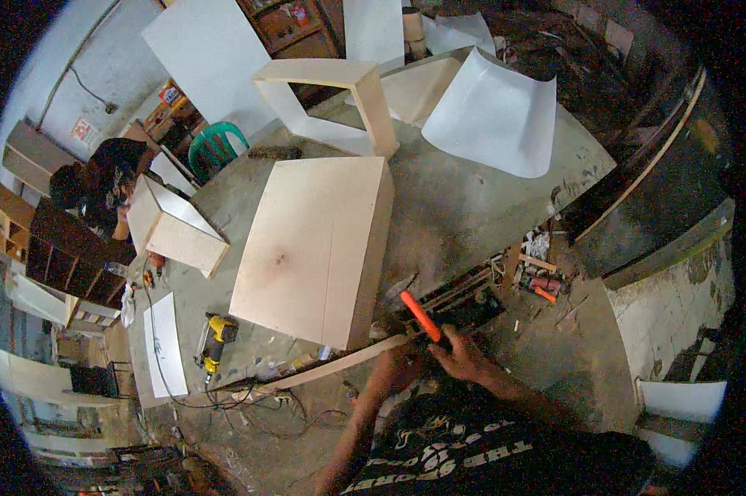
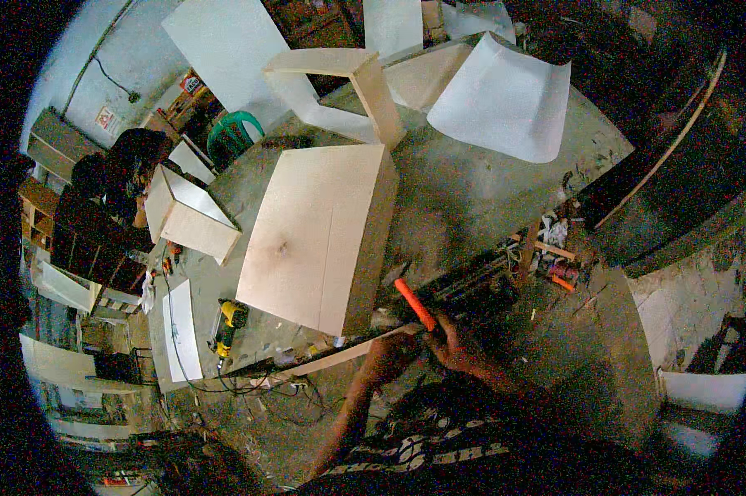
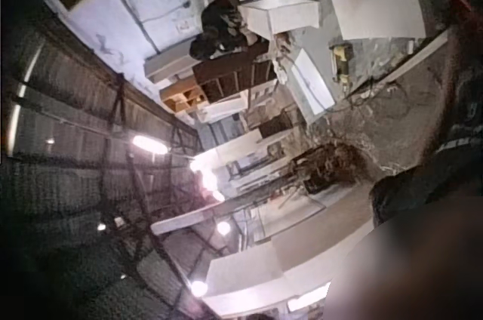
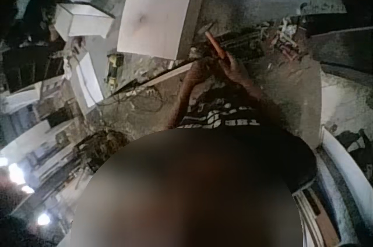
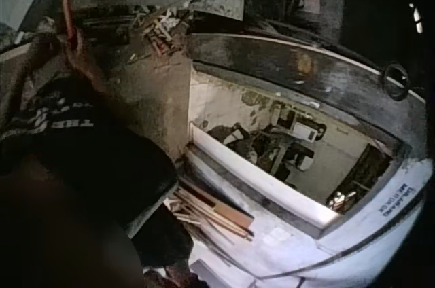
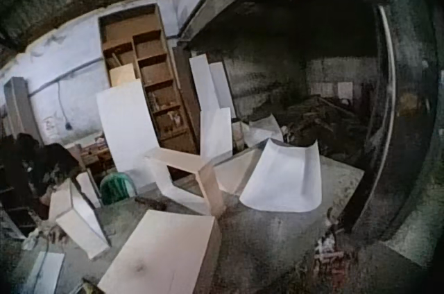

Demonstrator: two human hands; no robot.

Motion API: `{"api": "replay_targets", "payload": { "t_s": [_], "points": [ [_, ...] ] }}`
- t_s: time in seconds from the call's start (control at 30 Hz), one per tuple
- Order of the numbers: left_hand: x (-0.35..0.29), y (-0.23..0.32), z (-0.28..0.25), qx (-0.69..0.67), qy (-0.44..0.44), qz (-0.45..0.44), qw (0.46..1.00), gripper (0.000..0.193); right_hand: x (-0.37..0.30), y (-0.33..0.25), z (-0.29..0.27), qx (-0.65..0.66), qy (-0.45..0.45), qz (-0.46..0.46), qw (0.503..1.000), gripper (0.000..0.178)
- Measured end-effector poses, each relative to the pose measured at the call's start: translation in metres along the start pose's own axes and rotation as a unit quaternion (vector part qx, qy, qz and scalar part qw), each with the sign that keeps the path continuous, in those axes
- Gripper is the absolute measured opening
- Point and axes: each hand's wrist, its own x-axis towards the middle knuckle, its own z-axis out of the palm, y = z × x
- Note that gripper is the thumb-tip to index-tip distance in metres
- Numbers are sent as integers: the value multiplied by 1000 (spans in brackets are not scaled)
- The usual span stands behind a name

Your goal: The person assembles a wooden cabinet by hammering nails into the joints of the wooden panels. They repeatedly reposition the cabinet and use a hammer to secure the pieces together.

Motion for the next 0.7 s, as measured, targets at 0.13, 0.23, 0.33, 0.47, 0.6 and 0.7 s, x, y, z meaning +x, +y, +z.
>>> {"api": "replay_targets", "payload": {
  "t_s": [0.13,0.23,0.33,0.47,0.6,0.7],
  "points": [
    [-6,-2,-65,-220,117,-64,966,15,8,-12,-12,65,-19,238,969,49],
    [12,-21,-119,-328,206,-84,918,11,15,-15,-22,122,-12,256,959,48],
    [53,-41,-152,-199,278,-2,940,13,7,-19,-34,247,-20,348,904,48],
    [90,-64,-162,-118,229,-21,966,10,-33,-38,-43,269,-5,305,913,40],
    [108,-77,-156,-31,240,45,969,11,-63,-56,-53,350,-26,395,849,35],
    [115,-82,-154,119,227,70,964,12,-55,-60,-59,334,-32,424,841,33]
  ]
}}
